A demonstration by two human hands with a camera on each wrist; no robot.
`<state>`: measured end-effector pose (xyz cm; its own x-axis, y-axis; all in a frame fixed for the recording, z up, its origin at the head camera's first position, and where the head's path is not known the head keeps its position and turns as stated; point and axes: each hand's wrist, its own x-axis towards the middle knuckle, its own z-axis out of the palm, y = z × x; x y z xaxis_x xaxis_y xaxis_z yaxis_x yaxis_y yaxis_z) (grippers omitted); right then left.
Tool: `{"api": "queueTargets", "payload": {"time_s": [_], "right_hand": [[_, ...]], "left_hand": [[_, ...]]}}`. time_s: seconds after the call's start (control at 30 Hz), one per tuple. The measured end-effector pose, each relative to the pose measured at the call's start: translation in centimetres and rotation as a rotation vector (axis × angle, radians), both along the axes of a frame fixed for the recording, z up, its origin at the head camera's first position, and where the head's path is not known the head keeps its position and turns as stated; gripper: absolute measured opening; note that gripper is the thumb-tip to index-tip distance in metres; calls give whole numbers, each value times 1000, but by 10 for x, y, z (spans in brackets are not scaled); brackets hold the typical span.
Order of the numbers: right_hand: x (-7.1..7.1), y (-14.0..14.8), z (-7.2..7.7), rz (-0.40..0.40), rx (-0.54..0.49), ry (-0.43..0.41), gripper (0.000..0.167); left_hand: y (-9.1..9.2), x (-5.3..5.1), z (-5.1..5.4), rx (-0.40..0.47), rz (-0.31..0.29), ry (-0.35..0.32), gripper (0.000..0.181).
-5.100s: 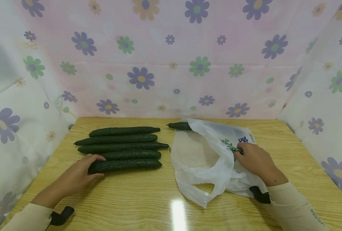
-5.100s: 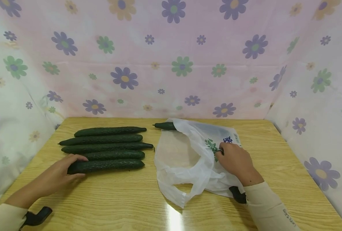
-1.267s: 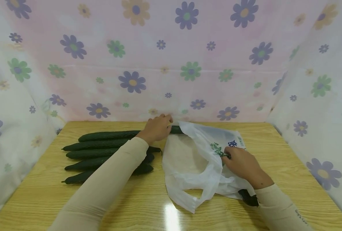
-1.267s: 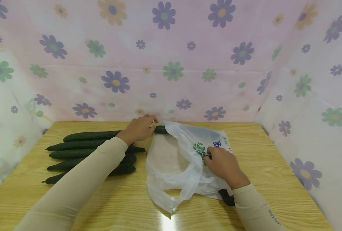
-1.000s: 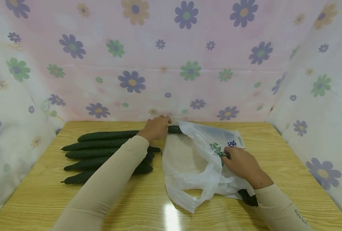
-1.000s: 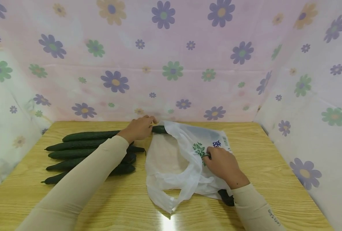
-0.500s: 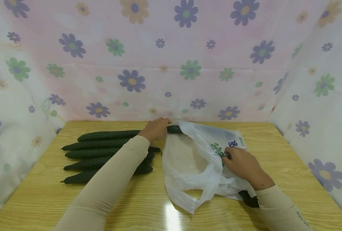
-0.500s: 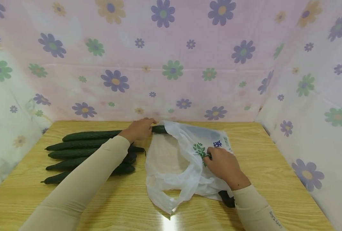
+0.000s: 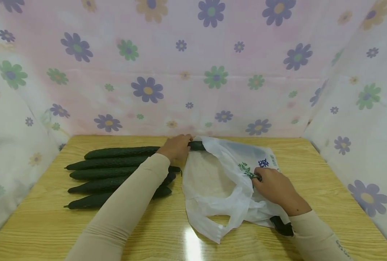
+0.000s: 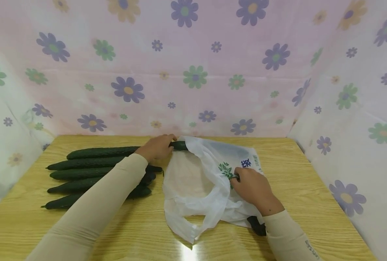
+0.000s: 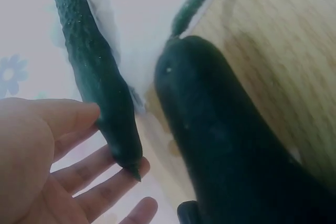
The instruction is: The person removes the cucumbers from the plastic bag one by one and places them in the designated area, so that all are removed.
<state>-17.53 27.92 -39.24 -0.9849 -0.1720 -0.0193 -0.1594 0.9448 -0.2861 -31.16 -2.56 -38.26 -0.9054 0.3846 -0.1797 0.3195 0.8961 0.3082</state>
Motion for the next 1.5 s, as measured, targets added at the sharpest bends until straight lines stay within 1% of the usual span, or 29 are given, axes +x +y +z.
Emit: {"api": "queueTargets", "payload": {"time_s": [0.27,0.43,0.53,0.63,0.77,0.93,1.03,1.1,1.27,1.33,1.4,1.5], "right_hand": [[-1,0,-1,-1,3,-12,12],[-2,0,-3,0,10,-9,11],[-3,0,-4,-2,21,-4,11],[-2,0,-3,-2,28,-2,10],[-2,0,-3,-2,30,-5,10],[-3,0,-2,-1,36,-7,9],[-3,0,-1,-1,39,-7,10],[-3,-1,0,4,41,-4,11],[-2,-1,0,20,41,14,17],[-2,0,-2,26,35,18,17],[-3,1,-3,35,26,13,16],[-4,2,-5,45,15,5,12]], "left_hand": [[2,0,-2,20,17,9,42],[4,0,-5,14,31,31,40],[5,0,-8,4,24,50,41],[8,1,-11,-13,5,67,44],[9,4,-13,-22,-16,77,45],[8,6,-14,-27,-21,88,44],[8,6,-13,-39,-32,94,45],[8,6,-11,-39,-40,92,49],[5,6,-5,6,-48,75,54],[3,6,-3,13,-58,78,52],[0,7,-1,21,-76,88,51],[-4,9,1,24,-102,125,50]]}}
